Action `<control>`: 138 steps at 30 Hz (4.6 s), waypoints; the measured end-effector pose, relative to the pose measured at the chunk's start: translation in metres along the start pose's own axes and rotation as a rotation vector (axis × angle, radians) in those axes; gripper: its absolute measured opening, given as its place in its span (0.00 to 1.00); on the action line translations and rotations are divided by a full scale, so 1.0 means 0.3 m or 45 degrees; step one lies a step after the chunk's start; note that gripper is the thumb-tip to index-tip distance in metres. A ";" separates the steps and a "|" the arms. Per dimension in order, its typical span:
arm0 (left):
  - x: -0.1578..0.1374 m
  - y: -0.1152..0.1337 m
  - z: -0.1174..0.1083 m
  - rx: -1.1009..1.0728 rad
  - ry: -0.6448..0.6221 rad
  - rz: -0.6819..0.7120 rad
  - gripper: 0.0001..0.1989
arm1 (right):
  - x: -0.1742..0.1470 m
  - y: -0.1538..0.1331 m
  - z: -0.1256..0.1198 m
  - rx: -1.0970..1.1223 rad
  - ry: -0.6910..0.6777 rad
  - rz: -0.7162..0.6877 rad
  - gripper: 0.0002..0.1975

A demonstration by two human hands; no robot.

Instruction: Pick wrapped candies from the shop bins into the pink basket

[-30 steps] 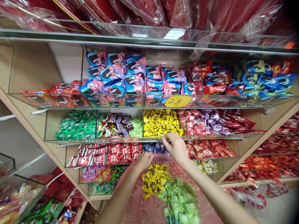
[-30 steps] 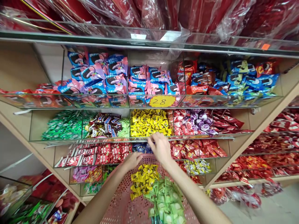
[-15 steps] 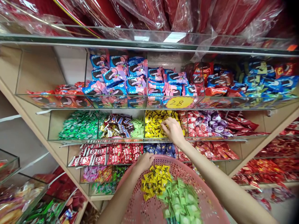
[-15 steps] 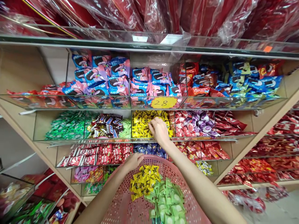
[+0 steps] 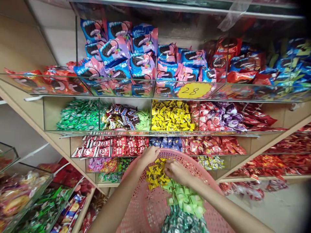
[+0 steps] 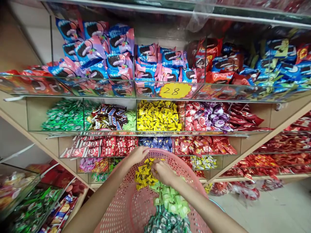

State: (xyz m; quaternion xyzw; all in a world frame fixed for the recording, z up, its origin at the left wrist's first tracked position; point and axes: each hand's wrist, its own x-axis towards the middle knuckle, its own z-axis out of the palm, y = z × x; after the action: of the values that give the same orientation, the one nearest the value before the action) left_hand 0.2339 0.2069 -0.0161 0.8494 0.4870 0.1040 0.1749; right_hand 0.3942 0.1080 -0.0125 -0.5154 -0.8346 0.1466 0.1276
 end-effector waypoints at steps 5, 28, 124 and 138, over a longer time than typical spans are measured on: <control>-0.001 0.000 -0.002 -0.016 -0.001 0.000 0.21 | -0.009 0.031 0.048 -0.054 0.045 0.079 0.08; -0.007 -0.001 -0.005 -0.019 0.018 0.020 0.21 | 0.274 -0.047 -0.471 -0.146 0.654 0.090 0.06; -0.016 -0.006 -0.010 -0.013 0.014 0.046 0.21 | 0.314 0.014 -0.497 -0.840 0.588 0.377 0.10; -0.004 -0.003 -0.008 0.023 0.017 0.043 0.21 | 0.160 -0.105 -0.476 -0.379 1.103 -0.037 0.12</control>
State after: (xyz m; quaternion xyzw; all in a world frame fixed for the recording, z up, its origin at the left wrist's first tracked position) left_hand 0.2318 0.2067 -0.0141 0.8584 0.4745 0.1081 0.1621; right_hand 0.3994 0.1538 0.1343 -0.5302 -0.7235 -0.2057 0.3913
